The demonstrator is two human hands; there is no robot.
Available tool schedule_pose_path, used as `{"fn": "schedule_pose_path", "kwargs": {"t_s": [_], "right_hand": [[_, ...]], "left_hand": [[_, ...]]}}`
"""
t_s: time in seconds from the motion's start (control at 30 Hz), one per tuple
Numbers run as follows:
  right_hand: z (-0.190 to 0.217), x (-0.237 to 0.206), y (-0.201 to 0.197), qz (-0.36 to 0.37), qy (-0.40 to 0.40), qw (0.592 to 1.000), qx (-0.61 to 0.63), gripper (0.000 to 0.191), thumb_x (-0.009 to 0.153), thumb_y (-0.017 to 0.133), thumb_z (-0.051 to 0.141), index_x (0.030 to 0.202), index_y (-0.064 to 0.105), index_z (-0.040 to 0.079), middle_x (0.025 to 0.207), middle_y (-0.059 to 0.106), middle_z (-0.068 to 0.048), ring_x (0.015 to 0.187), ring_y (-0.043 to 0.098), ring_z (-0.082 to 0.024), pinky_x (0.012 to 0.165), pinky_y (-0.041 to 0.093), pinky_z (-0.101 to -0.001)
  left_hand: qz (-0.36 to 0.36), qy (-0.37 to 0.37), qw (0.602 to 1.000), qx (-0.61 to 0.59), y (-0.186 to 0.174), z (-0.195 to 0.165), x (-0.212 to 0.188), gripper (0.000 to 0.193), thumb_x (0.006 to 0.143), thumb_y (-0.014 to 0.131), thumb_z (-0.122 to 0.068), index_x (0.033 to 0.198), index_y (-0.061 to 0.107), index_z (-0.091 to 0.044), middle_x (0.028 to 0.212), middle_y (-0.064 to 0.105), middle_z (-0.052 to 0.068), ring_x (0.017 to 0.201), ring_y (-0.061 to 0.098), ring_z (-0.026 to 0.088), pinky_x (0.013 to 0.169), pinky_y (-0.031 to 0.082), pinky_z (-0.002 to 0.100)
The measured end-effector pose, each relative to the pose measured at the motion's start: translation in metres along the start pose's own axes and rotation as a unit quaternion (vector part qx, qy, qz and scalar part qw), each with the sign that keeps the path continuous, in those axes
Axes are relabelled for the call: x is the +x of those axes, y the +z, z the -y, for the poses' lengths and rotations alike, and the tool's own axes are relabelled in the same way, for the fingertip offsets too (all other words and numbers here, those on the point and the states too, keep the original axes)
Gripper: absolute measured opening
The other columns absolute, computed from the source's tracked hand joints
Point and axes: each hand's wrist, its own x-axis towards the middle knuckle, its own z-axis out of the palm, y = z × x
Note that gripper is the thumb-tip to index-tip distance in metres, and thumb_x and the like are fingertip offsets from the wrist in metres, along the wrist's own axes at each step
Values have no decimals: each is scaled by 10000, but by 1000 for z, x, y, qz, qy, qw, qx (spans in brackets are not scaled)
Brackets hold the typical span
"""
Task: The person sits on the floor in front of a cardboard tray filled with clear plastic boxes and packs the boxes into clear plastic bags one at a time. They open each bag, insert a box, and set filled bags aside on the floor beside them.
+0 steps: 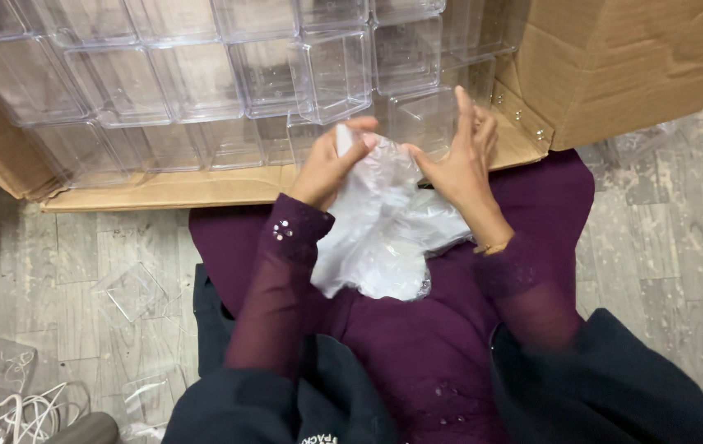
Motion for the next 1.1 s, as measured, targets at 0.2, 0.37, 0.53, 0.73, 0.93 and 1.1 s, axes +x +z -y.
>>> {"fn": "schedule_pose_path", "kwargs": {"t_s": [0.2,0.37,0.53,0.73,0.93,1.1], "right_hand": [[-8,3,-13,-14,-86,982,168,417,982,796,183,1346,629,67,1350,594,-141,1275,560,-265,1089,473,-398],[-2,3,-17,178,30,901,395,203,948,749,95,1131,704,21,1017,737,-3,906,675,-62,806,548,-222],[8,-2,-19,127,-3,943,307,139,1018,700,104,1081,746,-11,892,719,9,796,627,-58,705,523,-224],[-1,-1,-13,50,-22,886,461,164,1069,666,139,1112,718,-11,963,706,25,896,645,-63,830,536,-218],[-45,-9,-17,255,229,644,685,303,1068,674,305,886,687,63,724,613,17,523,457,-22,484,407,-183],[-71,7,-45,138,91,603,780,170,1014,677,174,875,678,77,732,619,3,682,602,-142,750,583,-353]], "left_hand": [[50,-7,997,57,11,1,-2,314,1064,593,-243,1254,716,-26,1026,748,10,984,641,70,901,506,254],[36,69,996,37,25,-6,6,275,1039,652,-175,1243,721,-4,1133,760,43,1068,674,93,976,516,269],[-42,84,995,18,30,5,11,188,987,732,-133,1114,749,4,1112,745,52,985,656,88,887,520,263],[-20,-2,998,-57,42,19,15,275,1078,691,-261,888,617,-78,853,629,-9,761,521,50,683,428,242],[-7,-69,975,-210,27,-2,9,238,969,654,-346,895,620,-122,822,645,-30,733,614,58,644,471,228],[28,-54,991,117,23,0,30,306,1023,724,-331,943,599,-63,758,607,73,632,544,174,598,427,348]]}}
